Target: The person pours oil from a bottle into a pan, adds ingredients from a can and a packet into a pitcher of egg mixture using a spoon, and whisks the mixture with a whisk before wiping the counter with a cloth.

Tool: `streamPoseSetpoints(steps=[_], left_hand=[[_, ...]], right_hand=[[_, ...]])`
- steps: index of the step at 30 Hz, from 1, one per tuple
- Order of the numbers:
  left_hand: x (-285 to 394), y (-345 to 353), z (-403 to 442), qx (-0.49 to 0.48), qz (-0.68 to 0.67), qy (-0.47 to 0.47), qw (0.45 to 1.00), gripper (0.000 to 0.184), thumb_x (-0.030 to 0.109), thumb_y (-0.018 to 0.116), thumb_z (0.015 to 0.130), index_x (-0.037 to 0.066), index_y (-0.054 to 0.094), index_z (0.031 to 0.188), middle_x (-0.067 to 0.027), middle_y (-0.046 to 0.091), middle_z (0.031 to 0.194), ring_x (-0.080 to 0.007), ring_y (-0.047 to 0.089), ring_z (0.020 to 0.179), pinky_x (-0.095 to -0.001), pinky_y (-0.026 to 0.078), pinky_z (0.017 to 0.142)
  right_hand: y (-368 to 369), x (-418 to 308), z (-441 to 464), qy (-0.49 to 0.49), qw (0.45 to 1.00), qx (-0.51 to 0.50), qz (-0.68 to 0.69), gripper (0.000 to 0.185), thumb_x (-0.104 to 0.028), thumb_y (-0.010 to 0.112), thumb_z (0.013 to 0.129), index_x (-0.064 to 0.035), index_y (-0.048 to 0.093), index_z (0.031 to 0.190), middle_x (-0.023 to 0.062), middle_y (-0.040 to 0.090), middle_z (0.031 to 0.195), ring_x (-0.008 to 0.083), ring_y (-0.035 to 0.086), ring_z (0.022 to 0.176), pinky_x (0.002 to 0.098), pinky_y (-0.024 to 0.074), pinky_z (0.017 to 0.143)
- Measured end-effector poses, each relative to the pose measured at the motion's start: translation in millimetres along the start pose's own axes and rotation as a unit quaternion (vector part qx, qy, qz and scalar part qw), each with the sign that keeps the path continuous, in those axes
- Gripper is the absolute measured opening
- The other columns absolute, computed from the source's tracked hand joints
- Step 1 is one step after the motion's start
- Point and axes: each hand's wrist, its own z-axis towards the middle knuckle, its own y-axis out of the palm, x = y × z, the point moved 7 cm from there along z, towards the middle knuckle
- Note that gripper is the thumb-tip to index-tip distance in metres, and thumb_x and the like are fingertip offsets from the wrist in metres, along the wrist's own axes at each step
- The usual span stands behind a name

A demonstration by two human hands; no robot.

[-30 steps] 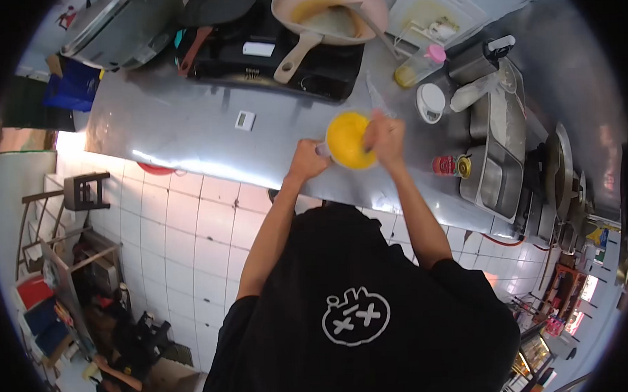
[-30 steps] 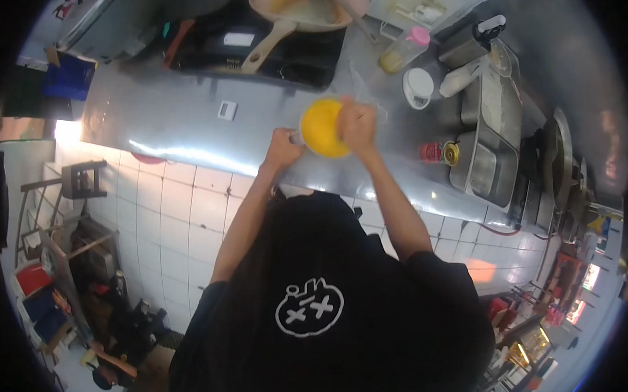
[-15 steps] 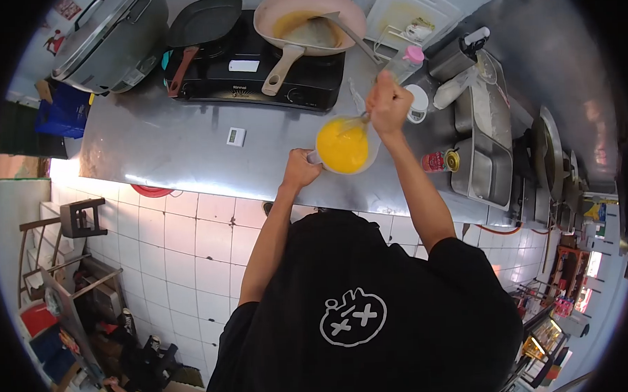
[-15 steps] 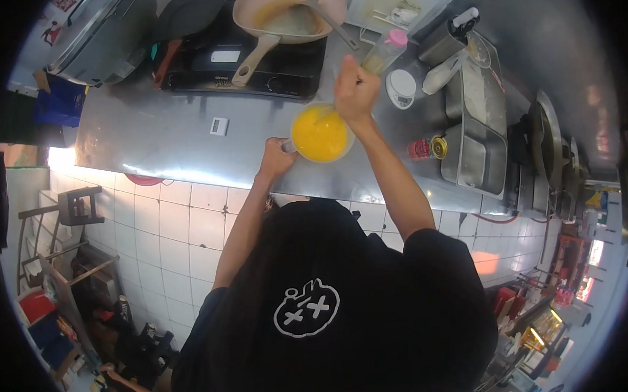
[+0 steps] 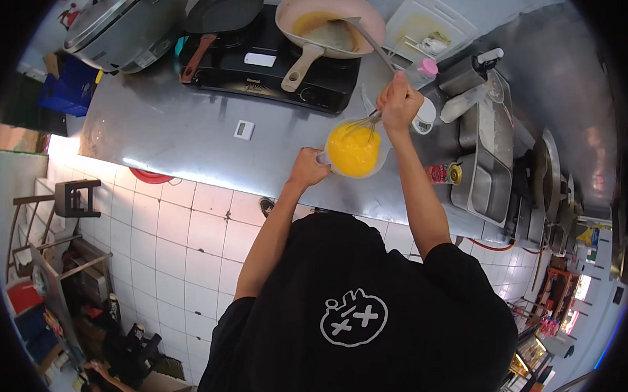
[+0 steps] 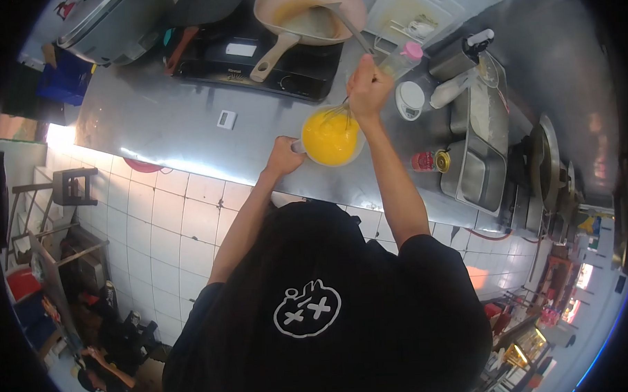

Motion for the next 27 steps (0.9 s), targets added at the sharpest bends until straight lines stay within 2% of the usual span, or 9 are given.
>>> streamPoseSetpoints(steps=[9,11,13,17,19,20,23,25,27], left_hand=[[7,2,-5,-0.030,0.079,-0.012,0.996,0.050,0.046,0.082,0.063,0.001,0.073,0.084,-0.0215,0.069,0.078,-0.0343,0.069,0.073,-0.0427,0.055,0.070],[-61,42,13,0.116,0.103,0.065,0.986,0.043,0.032,0.078,0.057,-0.002,0.072,0.083,-0.0243,0.069,0.083,-0.0388,0.068,0.079,-0.0476,0.055,0.075],[-45,34,21,-0.013,0.111,0.034,0.993,0.035,0.024,0.075,0.053,-0.003,0.071,0.075,-0.0238,0.067,0.075,-0.0379,0.067,0.068,-0.0457,0.054,0.063],[-13,17,11,0.055,0.063,0.048,0.995,0.018,0.017,0.067,0.057,0.000,0.067,0.062,-0.0201,0.065,0.064,-0.0342,0.066,0.062,-0.0434,0.053,0.058],[-11,17,12,0.046,0.076,0.033,0.995,0.018,0.015,0.065,0.058,-0.001,0.068,0.065,-0.0211,0.067,0.069,-0.0356,0.068,0.070,-0.0439,0.054,0.063],[-12,20,11,0.039,0.078,0.023,0.996,0.018,0.014,0.065,0.058,-0.001,0.068,0.067,-0.0216,0.067,0.071,-0.0364,0.069,0.074,-0.0442,0.055,0.065],[-29,24,13,0.059,0.105,-0.013,0.993,0.021,0.012,0.064,0.059,-0.004,0.069,0.071,-0.0240,0.068,0.076,-0.0378,0.069,0.078,-0.0446,0.054,0.067],[-32,24,14,0.057,0.108,-0.016,0.992,0.022,0.011,0.064,0.059,-0.005,0.068,0.073,-0.0253,0.068,0.078,-0.0380,0.069,0.079,-0.0446,0.054,0.068],[-30,26,14,0.057,0.105,-0.022,0.993,0.023,0.011,0.064,0.059,-0.006,0.068,0.074,-0.0259,0.068,0.079,-0.0382,0.069,0.080,-0.0447,0.054,0.069]], right_hand=[[0,-2,-41,-0.062,0.977,-0.120,-0.163,0.045,-0.026,0.050,0.103,-0.0108,0.044,0.061,0.0002,0.040,0.051,0.0093,0.035,0.043,0.0265,0.0295,0.041],[-24,18,-23,-0.034,0.983,-0.124,-0.133,0.046,-0.027,0.050,0.103,-0.0120,0.043,0.060,0.0004,0.040,0.051,0.0095,0.034,0.042,0.0263,0.0284,0.041],[-40,38,-1,-0.029,0.984,-0.125,-0.122,0.046,-0.028,0.050,0.103,-0.0133,0.042,0.060,0.0007,0.040,0.051,0.0097,0.034,0.042,0.0261,0.0273,0.040],[-5,40,22,0.040,0.994,-0.097,-0.037,0.047,-0.026,0.047,0.104,-0.0119,0.037,0.061,-0.0012,0.030,0.052,0.0099,0.028,0.044,0.0274,0.0242,0.040],[-2,28,3,-0.344,0.864,-0.139,-0.342,0.016,-0.004,0.060,0.089,-0.0009,0.049,0.100,0.0097,0.048,0.074,0.0227,0.046,0.060,0.0355,0.0395,0.051],[2,33,-18,-0.508,0.711,-0.138,-0.467,0.040,0.007,0.066,0.081,0.0047,0.056,0.120,0.0151,0.057,0.085,0.0292,0.055,0.068,0.0395,0.0471,0.057],[0,51,-46,-0.512,0.751,-0.218,-0.355,0.050,-0.012,0.062,0.090,0.0091,0.046,0.132,0.0057,0.050,0.073,0.0240,0.045,0.057,0.0403,0.0400,0.059],[8,33,-50,-0.109,0.935,-0.322,-0.101,0.024,-0.022,0.047,0.101,-0.0066,0.037,0.086,0.0038,0.038,0.058,0.0189,0.037,0.047,0.0339,0.0378,0.051],[13,30,-75,0.143,0.949,-0.280,0.032,0.044,-0.027,0.040,0.106,-0.0143,0.033,0.064,0.0030,0.032,0.050,0.0164,0.033,0.042,0.0308,0.0364,0.046]])
